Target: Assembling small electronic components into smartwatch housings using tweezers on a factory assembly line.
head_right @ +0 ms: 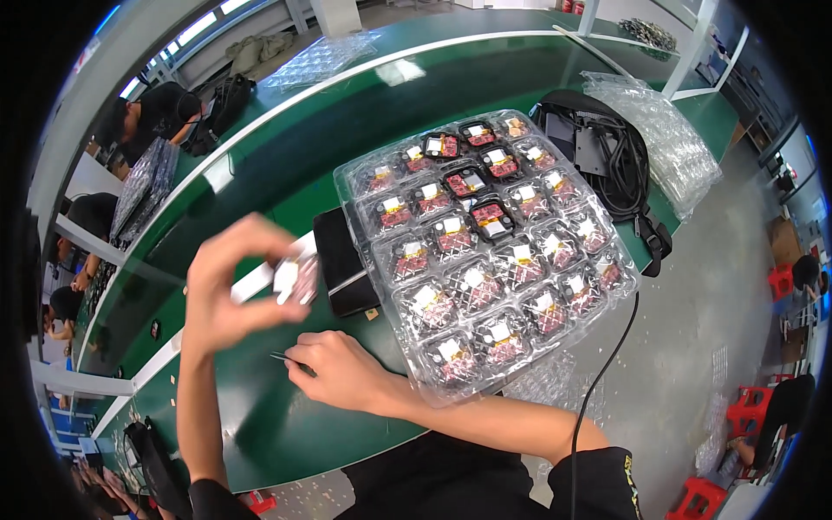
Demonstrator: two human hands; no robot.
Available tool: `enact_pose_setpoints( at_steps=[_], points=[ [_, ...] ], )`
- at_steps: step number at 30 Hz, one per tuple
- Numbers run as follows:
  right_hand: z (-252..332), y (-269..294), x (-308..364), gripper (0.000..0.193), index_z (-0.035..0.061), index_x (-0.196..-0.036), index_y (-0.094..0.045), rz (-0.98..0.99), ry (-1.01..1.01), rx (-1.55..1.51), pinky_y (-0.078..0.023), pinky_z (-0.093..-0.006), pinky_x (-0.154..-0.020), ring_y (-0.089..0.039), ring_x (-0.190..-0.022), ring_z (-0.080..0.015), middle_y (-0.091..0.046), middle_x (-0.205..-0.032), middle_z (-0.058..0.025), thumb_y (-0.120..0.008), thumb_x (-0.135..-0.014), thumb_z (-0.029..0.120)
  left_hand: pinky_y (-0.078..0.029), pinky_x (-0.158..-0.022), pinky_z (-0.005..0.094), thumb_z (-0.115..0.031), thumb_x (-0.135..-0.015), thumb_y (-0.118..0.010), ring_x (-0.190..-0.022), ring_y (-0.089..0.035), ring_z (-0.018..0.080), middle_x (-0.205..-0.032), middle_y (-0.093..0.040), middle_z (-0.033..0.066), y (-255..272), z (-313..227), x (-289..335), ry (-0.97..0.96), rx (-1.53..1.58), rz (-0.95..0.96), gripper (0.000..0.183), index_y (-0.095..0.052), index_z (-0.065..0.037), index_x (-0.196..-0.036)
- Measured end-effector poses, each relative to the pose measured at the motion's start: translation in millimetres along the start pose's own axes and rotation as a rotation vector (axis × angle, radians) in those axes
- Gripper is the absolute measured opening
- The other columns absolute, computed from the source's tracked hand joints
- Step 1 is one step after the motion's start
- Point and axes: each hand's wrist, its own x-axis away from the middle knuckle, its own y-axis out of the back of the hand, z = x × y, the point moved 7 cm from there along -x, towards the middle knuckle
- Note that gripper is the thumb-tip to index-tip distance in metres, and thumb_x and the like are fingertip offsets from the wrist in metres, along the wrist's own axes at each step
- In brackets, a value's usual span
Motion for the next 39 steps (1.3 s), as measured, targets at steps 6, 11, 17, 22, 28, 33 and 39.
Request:
enact_pose_setpoints(
  at_steps=[6, 11, 17, 22, 28, 33, 39],
  points=[
    [6, -10, -5, 0.015, -0.0034, -0.099, -0.08, 0.03, 0.028, -0.06, -0.058, -0.0483, -0.069, -0.072, -0.075, -0.0403, -0.073, -0.084, -0.0194, -0.073, -0.094, 0.009, -0.053, -0.098, 0.0417, -0.026, -0.082, -0.095, -0.109, -0.066, 0.0282, -0.118, -0.075, 0.0094, -50, 25, -91, -0.092, -0.101, 0.27, 0.051, -0.079, -0.006, -0.126],
    [8, -13, -2, 0.014, -0.0017, -0.101, -0.081, 0.025, 0.055, -0.026, -0.056, -0.046, -0.065, -0.072, -0.071, -0.0357, -0.073, -0.082, -0.0172, -0.077, -0.093, 0.01, -0.047, -0.119, 0.0451, -0.011, -0.094, -0.08, -0.138, -0.062, 0.0333, -0.141, -0.073, 0.0132, -40, 34, -73, -0.075, -0.105, 0.175, 0.05, -0.07, -0.007, -0.143],
    [9, -8, 3, 0.014, -0.0024, -0.104, -0.082, 0.009, 0.079, 0.02, -0.052, -0.0389, -0.058, -0.068, -0.062, -0.0276, -0.071, -0.078, -0.0155, -0.079, -0.092, 0.006, -0.047, -0.117, 0.0448, -0.014, -0.097, -0.08, -0.136, -0.063, 0.0324, -0.143, -0.07, 0.0121, 49, 81, 53, 0.248, -0.397, -0.127, 0.04, -0.072, -0.007, -0.136],
    [17, -13, -1, 0.015, -0.0013, -0.105, -0.083, 0.057, 0.03, 0.0, -0.054, -0.0389, -0.057, -0.07, -0.061, -0.0291, -0.071, -0.078, -0.015, -0.078, -0.093, 0.006, -0.052, -0.109, 0.0519, -0.023, -0.099, -0.076, -0.129, -0.064, 0.0393, -0.133, -0.072, 0.014, 180, 129, 244, 0.664, -1.059, -0.219, 0.035, -0.074, -0.01, -0.131],
    [19, -13, -3, 0.016, -0.0049, -0.106, -0.082, 0.053, 0.02, 0.025, -0.05, -0.0355, -0.055, -0.067, -0.058, -0.0234, -0.071, -0.075, -0.015, -0.079, -0.093, 0.005, -0.054, -0.101, 0.0439, -0.014, -0.102, -0.072, -0.112, -0.068, 0.0362, -0.118, -0.071, 0.0137, 241, 110, 361, 0.845, -0.938, -0.303, 0.033, -0.074, -0.008, -0.133],
    [16, -13, -7, 0.015, -0.0064, -0.104, -0.082, 0.024, 0.013, 0.085, -0.044, -0.0328, -0.052, -0.061, -0.054, -0.0184, -0.068, -0.07, -0.0129, -0.079, -0.092, 0.002, -0.055, -0.099, 0.0408, -0.006, -0.1, -0.071, -0.106, -0.068, 0.029, -0.116, -0.066, 0.0136, 174, 93, 299, 0.71, -0.566, -0.234, 0.035, -0.073, -0.006, -0.135],
    [19, -13, -10, 0.014, -0.0047, -0.104, -0.083, 0.018, -0.026, 0.105, -0.036, -0.0298, -0.05, -0.054, -0.053, -0.0101, -0.065, -0.067, -0.0086, -0.082, -0.092, 0.003, -0.052, -0.089, 0.0414, -0.037, -0.087, -0.09, -0.102, -0.067, 0.0277, -0.111, -0.065, 0.0068, 20, 5, 217, 0.415, -0.57, 0.217, 0.049, -0.076, -0.01, -0.125]
  ],
)
